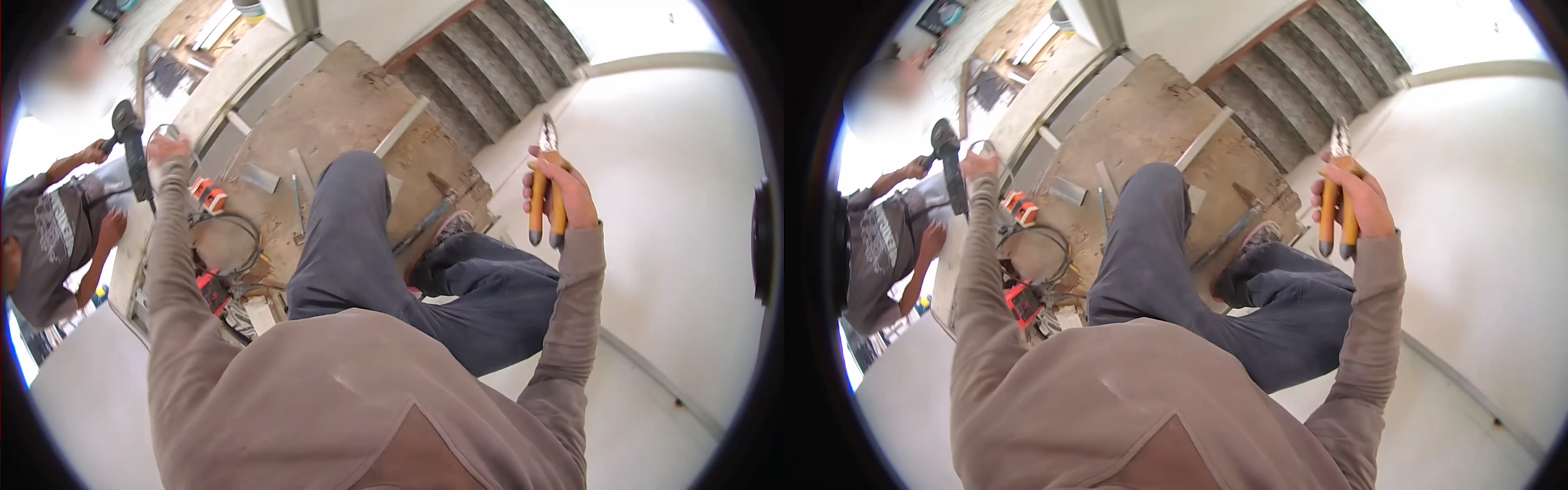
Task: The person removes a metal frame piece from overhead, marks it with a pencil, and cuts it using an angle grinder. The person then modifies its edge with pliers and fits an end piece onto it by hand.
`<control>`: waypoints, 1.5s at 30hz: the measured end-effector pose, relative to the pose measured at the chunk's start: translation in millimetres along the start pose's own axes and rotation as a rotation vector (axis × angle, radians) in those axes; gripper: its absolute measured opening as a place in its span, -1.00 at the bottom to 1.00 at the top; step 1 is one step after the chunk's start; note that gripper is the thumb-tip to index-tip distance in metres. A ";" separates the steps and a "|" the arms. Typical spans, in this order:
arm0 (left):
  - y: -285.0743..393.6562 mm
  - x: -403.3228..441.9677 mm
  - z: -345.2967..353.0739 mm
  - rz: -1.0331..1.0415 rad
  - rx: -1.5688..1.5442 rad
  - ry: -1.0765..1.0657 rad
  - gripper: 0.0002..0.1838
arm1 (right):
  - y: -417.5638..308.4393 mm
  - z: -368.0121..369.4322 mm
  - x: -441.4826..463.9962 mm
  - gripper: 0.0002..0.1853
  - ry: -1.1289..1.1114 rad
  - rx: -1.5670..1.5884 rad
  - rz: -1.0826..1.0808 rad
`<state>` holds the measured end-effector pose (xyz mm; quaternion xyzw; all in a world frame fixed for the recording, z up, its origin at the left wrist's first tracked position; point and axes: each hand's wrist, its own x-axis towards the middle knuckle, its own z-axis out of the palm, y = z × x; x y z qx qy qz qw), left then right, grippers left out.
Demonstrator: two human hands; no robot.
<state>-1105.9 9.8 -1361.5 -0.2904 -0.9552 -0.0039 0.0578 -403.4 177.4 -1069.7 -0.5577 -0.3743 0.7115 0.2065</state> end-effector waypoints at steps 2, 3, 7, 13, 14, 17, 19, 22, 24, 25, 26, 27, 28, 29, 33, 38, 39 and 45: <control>70.9 -27.4 86.7 0.263 -0.785 -0.259 -0.52 | 7.0 -12.8 8.0 -0.46 -0.088 0.078 -0.083; 156.0 -95.3 -2.8 0.211 -0.647 -0.439 -0.54 | 3.3 -6.3 7.2 -0.41 -0.052 0.148 -0.212; 330.6 -189.6 -21.7 0.700 -0.318 -0.976 -0.43 | -12.0 15.1 -14.0 -0.42 0.110 0.138 -0.348; 416.1 -254.6 49.9 0.780 0.207 -1.020 -0.34 | 9.3 16.1 -13.3 -0.41 0.217 -0.047 -0.262; 420.7 -257.3 93.3 0.763 0.159 -0.970 -0.34 | 7.6 18.5 -14.6 -0.39 0.238 -0.050 -0.296; 418.5 -234.5 25.6 0.716 -0.016 -0.875 -0.31 | 0.4 20.4 -21.7 -0.40 0.323 -0.070 -0.426; 428.5 -185.7 1.7 0.755 -0.030 -0.856 -0.41 | -7.5 20.4 -20.8 -0.41 0.346 -0.025 -0.470; 404.3 -120.7 -61.4 0.940 -0.407 -0.621 -0.45 | -15.4 22.9 -20.8 -0.42 0.281 0.050 -0.460; 374.3 -102.0 -104.3 0.963 -0.719 -0.654 -0.53 | -11.9 21.9 -12.4 -0.47 0.253 -0.002 -0.418; 355.4 -111.0 -140.4 0.935 -0.664 -0.641 -0.55 | -9.3 22.6 -7.5 -0.49 0.223 -0.032 -0.387; 339.3 -118.3 -166.4 0.909 -0.609 -0.625 -0.57 | -4.7 24.3 -1.5 -0.50 0.194 -0.060 -0.360; 316.6 -116.7 -147.2 1.030 -0.769 -0.523 -0.55 | 3.5 27.3 6.6 -0.54 0.203 -0.087 -0.319; 298.6 -115.9 -124.5 1.155 -0.932 -0.403 -0.52 | 12.1 33.1 10.1 -0.57 0.151 -0.111 -0.275; 288.7 -118.3 -110.2 1.159 -0.937 -0.392 -0.44 | 18.3 36.6 14.3 -0.60 0.103 -0.138 -0.237; 262.2 -139.4 -98.7 1.041 -0.944 -0.452 -0.53 | 23.7 56.1 11.1 -0.72 -0.118 -0.318 -0.229; 260.3 -137.7 -138.7 1.040 -0.784 -0.403 -0.67 | 16.7 75.2 -18.3 -0.68 -0.305 -0.459 -0.255; 259.7 -138.4 -149.4 1.071 -0.728 -0.377 -0.66 | 16.5 76.4 -24.9 -0.65 -0.303 -0.468 -0.287; 268.0 -121.6 -199.5 1.107 -0.397 -0.379 -0.51 | 16.7 63.3 -42.5 -0.63 -0.261 -0.617 -0.268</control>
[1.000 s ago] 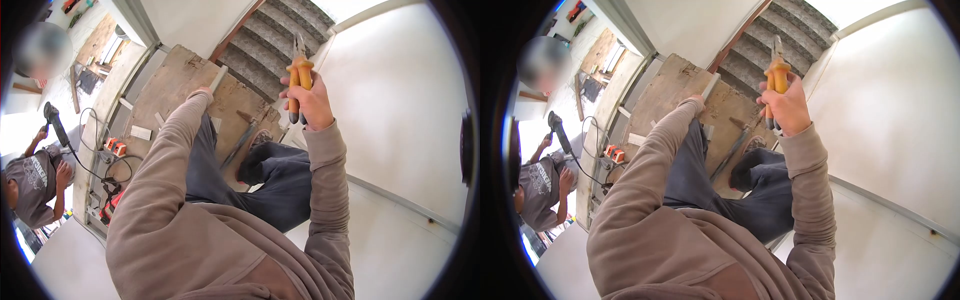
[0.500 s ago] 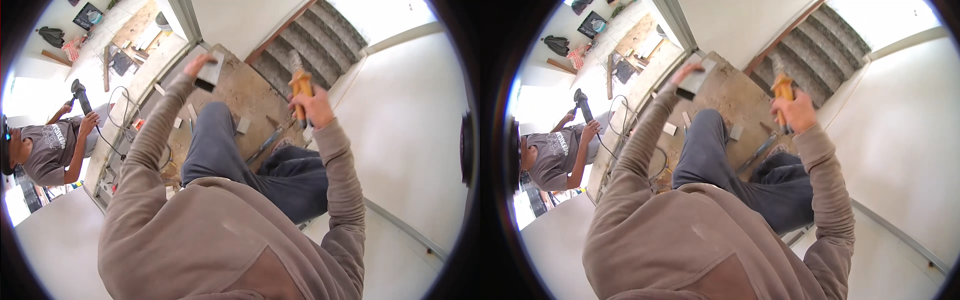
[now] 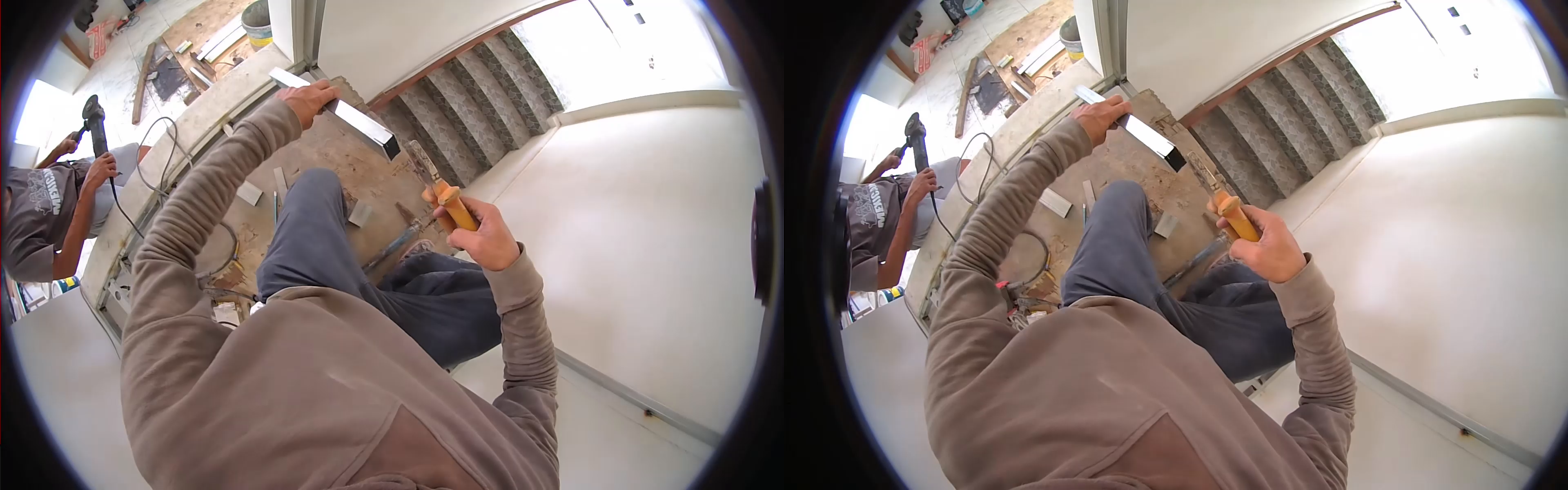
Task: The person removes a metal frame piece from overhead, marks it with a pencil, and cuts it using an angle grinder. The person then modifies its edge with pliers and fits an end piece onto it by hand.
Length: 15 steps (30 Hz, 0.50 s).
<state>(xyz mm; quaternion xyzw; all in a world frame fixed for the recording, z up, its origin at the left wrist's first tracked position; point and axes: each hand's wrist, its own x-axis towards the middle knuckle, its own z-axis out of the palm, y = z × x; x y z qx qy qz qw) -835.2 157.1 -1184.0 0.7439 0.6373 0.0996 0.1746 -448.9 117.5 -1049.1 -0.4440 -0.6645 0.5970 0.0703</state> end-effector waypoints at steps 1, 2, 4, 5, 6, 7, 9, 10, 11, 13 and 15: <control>-1.3 3.5 2.0 0.016 0.011 0.026 -0.50 | 2.2 0.3 -1.2 -0.64 0.014 0.003 -0.005; -2.0 4.7 3.9 0.030 0.022 0.052 -0.49 | 3.5 1.4 -1.1 -0.64 0.027 0.006 -0.011; 6.5 3.9 -5.2 0.031 0.017 0.043 -0.48 | 1.9 4.6 -1.6 -0.64 0.040 0.001 -0.002; 11.3 4.2 -10.5 0.030 0.017 0.038 -0.48 | -2.7 6.1 -2.3 -0.64 0.040 -0.006 0.012; 14.0 4.8 -12.6 0.023 0.053 0.045 -0.47 | -5.0 7.9 -2.5 -0.64 0.042 -0.012 0.023; 16.6 5.6 -15.6 0.021 0.061 0.027 -0.46 | -4.2 9.7 -1.7 -0.65 0.047 -0.019 0.019; 23.4 6.4 -23.4 0.020 0.079 -0.010 -0.45 | -0.3 12.2 -1.1 -0.69 0.059 -0.032 0.010; 27.7 5.1 -27.8 0.020 0.108 -0.013 -0.44 | 1.2 12.1 -1.1 -0.71 0.051 -0.043 0.016; 32.5 2.4 -32.1 0.020 0.135 -0.015 -0.43 | 2.3 11.9 -0.8 -0.74 0.043 -0.056 0.022; 35.6 1.2 -35.3 0.020 0.188 -0.006 -0.42 | 2.9 12.3 -1.7 -0.78 0.036 -0.095 0.030; 35.6 0.9 -38.4 0.016 0.237 0.014 -0.41 | 2.3 14.1 -2.9 -0.83 0.037 -0.151 0.034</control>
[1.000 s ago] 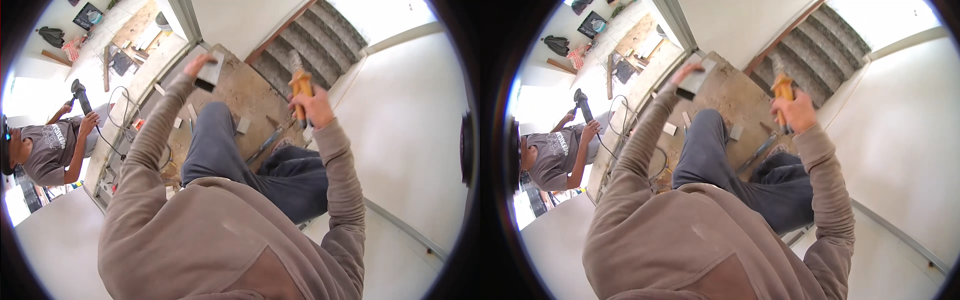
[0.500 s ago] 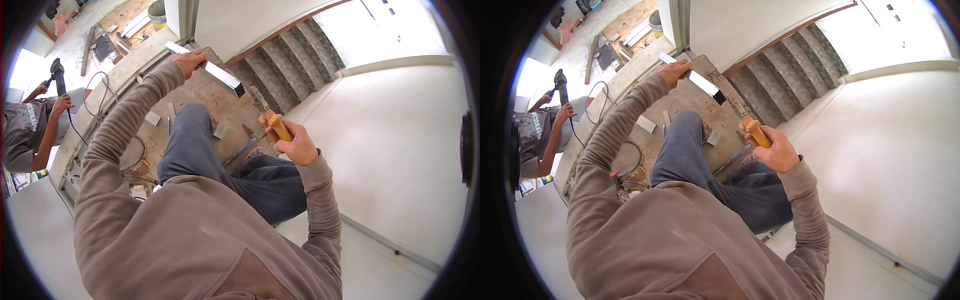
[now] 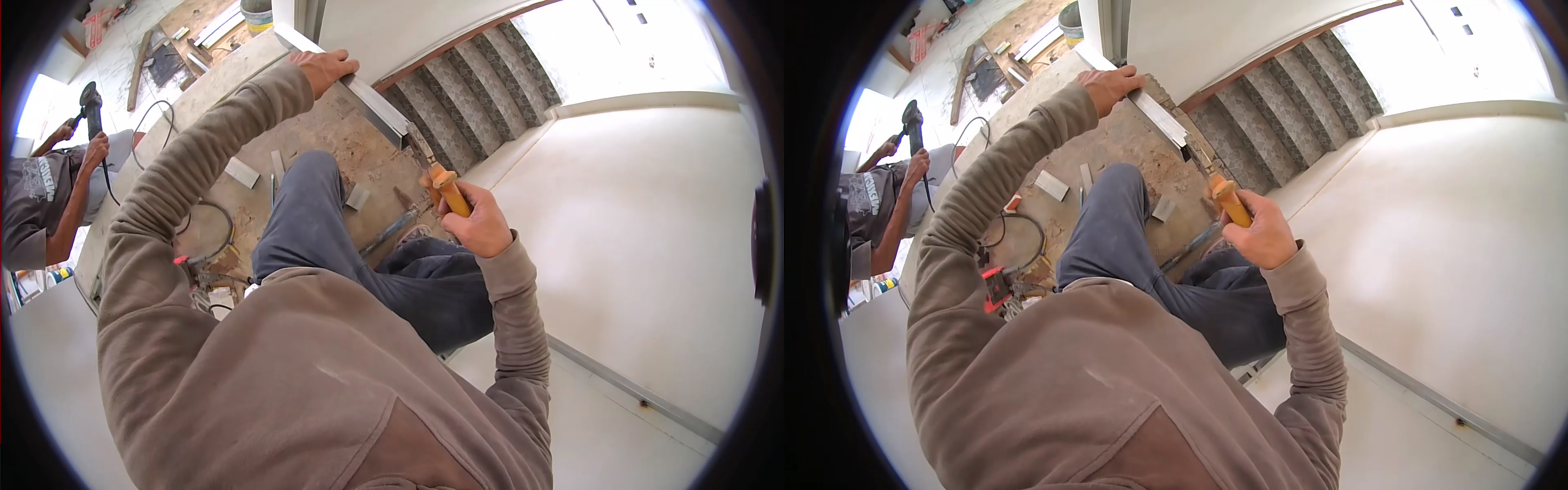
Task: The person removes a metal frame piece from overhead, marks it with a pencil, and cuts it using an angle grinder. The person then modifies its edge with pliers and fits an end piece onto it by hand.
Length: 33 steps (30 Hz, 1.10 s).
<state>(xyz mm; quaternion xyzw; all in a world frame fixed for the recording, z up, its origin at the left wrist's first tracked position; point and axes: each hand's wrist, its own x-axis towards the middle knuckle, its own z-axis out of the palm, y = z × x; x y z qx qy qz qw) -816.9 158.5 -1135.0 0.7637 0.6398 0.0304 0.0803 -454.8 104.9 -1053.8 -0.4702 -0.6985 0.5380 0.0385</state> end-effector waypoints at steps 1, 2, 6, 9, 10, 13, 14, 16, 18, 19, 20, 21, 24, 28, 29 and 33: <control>0.5 -2.0 -3.3 -0.009 0.025 -0.005 -0.40 | 1.4 2.6 -0.8 -0.83 0.023 -0.020 -0.038; 0.0 -3.3 -8.6 -0.018 0.050 -0.008 -0.40 | 4.0 6.2 -1.2 -0.83 0.046 -0.041 -0.077; -2.7 -8.1 -31.7 -0.060 0.102 -0.010 -0.38 | -5.6 14.6 -5.2 -0.83 0.047 -0.098 -0.090; -7.6 -8.8 -45.4 -0.107 -0.018 0.016 -0.42 | -12.6 20.3 -7.7 -0.83 0.095 -0.179 -0.114; -14.2 -10.2 -44.0 -0.063 -0.106 0.117 -0.44 | -15.3 22.7 -9.3 -0.82 0.112 -0.188 -0.127; -33.8 -17.9 -41.9 0.032 -0.327 0.373 -0.44 | -24.5 28.1 -14.7 -0.82 0.165 -0.210 -0.190; -32.9 -20.3 -39.8 0.038 -0.520 0.550 -0.40 | -28.3 28.8 -17.0 -0.82 0.182 -0.215 -0.219; -26.2 -28.8 -29.5 0.045 -0.909 0.897 -0.31 | -35.9 29.9 -21.6 -0.81 0.185 -0.193 -0.221; -16.7 -39.7 -28.4 0.145 -1.564 0.861 -0.23 | -42.8 32.5 -23.0 -0.81 0.173 -0.136 -0.174; 0.8 -40.6 -30.2 0.162 -1.857 0.803 -0.25 | -42.2 36.3 -20.9 -0.82 0.182 -0.130 -0.211; 16.4 -37.8 -29.9 0.171 -2.153 0.734 -0.26 | -40.6 42.5 -18.0 -0.83 0.186 -0.128 -0.245; 29.3 -30.4 -28.8 0.062 -2.300 0.652 -0.32 | -38.2 46.7 -16.6 -0.83 0.182 -0.129 -0.279; 46.8 -16.6 -35.4 -0.318 -2.138 0.850 -0.44 | -29.7 53.2 -9.3 -0.86 0.153 -0.205 -0.302; 52.8 -16.9 -41.5 -0.416 -2.205 0.888 -0.46 | -15.6 65.1 -3.9 -0.86 0.174 -0.054 -0.338; 52.5 -17.7 -42.1 -0.421 -2.191 0.894 -0.47 | -13.1 65.9 -2.9 -0.85 0.171 -0.050 -0.343; 49.5 -17.7 -38.6 -0.419 -2.147 0.922 -0.49 | -8.3 70.1 0.4 -0.84 0.175 -0.020 -0.366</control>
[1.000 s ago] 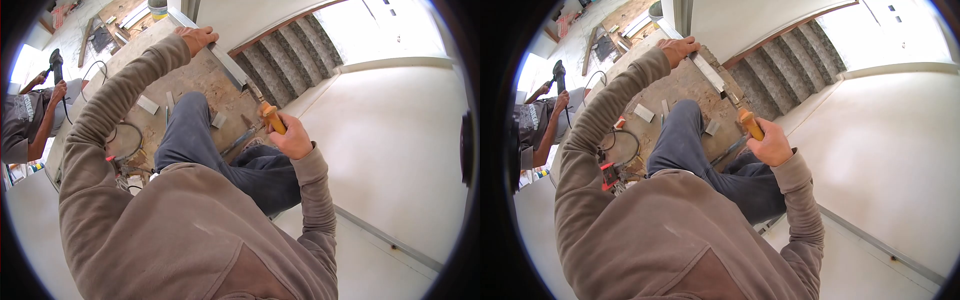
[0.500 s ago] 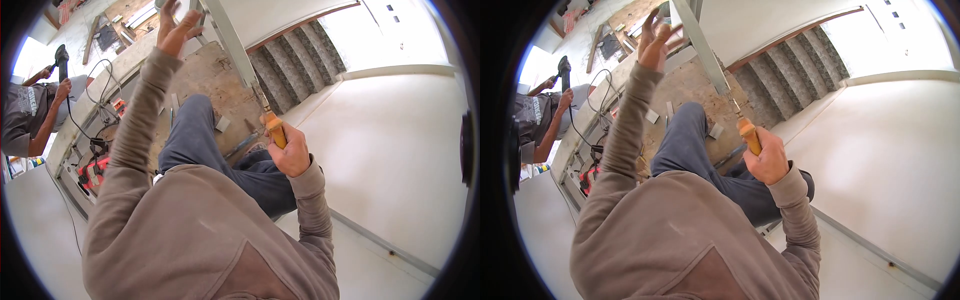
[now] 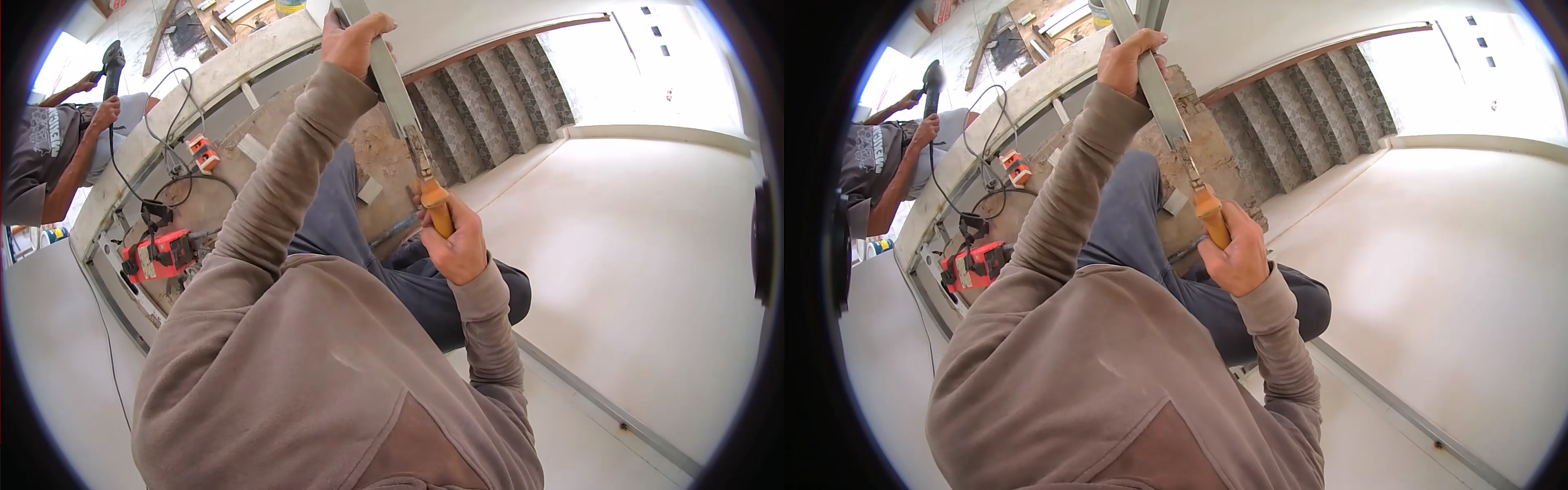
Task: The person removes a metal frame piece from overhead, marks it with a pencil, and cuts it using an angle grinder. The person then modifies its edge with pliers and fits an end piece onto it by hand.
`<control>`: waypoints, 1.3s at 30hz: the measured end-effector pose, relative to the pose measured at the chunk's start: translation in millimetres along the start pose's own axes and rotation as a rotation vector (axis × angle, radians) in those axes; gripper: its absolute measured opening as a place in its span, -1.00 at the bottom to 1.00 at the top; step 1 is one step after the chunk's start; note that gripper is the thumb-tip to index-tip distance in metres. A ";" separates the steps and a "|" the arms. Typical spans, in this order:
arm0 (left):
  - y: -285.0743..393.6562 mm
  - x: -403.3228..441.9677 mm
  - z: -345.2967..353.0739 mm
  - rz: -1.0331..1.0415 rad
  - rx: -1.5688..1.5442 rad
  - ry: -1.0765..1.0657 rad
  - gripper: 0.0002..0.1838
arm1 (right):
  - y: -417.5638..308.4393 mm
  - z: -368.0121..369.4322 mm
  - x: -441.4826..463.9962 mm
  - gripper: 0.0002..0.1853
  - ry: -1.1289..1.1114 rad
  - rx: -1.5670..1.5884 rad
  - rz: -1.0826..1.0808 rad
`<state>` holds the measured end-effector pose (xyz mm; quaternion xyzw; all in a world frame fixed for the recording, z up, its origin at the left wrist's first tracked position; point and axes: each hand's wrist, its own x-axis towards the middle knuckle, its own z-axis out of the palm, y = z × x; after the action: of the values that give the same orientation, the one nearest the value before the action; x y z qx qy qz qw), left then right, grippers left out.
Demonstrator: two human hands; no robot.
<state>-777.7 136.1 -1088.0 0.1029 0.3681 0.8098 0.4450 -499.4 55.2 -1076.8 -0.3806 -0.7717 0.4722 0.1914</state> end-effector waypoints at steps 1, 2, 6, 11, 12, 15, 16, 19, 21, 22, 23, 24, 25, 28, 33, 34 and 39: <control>0.1 0.6 -0.9 0.010 0.011 -0.004 -0.50 | -0.2 -0.1 0.3 -0.84 -0.006 -0.002 0.001; 0.2 1.0 -1.8 0.021 0.023 -0.009 -0.51 | -0.9 -0.2 0.7 -0.83 -0.013 -0.004 0.002; -2.1 4.6 -6.6 0.040 0.039 0.000 -0.56 | -3.7 2.1 0.9 -0.83 -0.018 0.023 0.052; 1.1 0.4 -6.1 0.103 0.033 -0.025 -0.54 | 1.2 7.5 -0.7 -0.83 0.009 0.029 0.032; 2.1 -1.7 -4.2 0.123 0.042 -0.019 -0.53 | 2.5 8.2 -1.0 -0.83 0.018 0.030 0.024; 3.4 -4.1 -2.2 0.124 0.036 -0.059 -0.53 | 0.4 7.6 0.7 -0.83 0.010 0.027 0.034; 3.2 -4.2 -1.7 0.113 0.035 -0.043 -0.53 | -0.6 7.3 0.8 -0.83 0.008 0.026 0.038; 2.5 -4.1 1.3 0.086 0.035 -0.012 -0.55 | -1.9 5.2 -0.1 -0.83 0.010 0.022 0.042; 2.0 -3.6 1.8 0.069 0.041 -0.012 -0.58 | -0.1 4.3 0.0 -0.82 0.009 0.019 0.033; 2.2 -3.5 1.7 0.072 0.043 -0.020 -0.59 | -0.4 4.2 -0.4 -0.82 0.013 0.019 0.028; 2.6 -3.2 1.3 0.075 0.045 -0.027 -0.60 | -0.9 4.6 -0.6 -0.82 0.016 0.019 0.023; 2.8 -2.9 0.8 0.078 0.047 -0.034 -0.61 | -1.3 4.9 -0.8 -0.81 0.019 0.019 0.018; 2.9 -2.5 0.3 0.081 0.049 -0.038 -0.62 | -1.4 5.1 -1.1 -0.81 0.019 0.016 0.018; 4.9 -2.3 1.2 0.083 0.057 -0.040 -0.62 | -1.9 5.3 -1.0 -0.81 0.017 0.014 0.019; 4.4 -1.5 0.7 0.077 0.051 -0.040 -0.59 | -3.2 6.1 0.0 -0.80 0.014 0.028 0.024; 4.3 -0.7 0.5 0.074 0.047 -0.041 -0.58 | -3.7 5.8 0.6 -0.80 0.013 0.018 0.018; 5.6 -1.2 1.1 0.090 0.047 -0.029 -0.55 | -7.2 7.4 0.9 -0.82 0.032 -0.039 0.050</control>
<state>-780.1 133.8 -1083.2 0.1414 0.3755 0.8186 0.4111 -507.7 49.7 -1074.1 -0.4109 -0.7678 0.4555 0.1845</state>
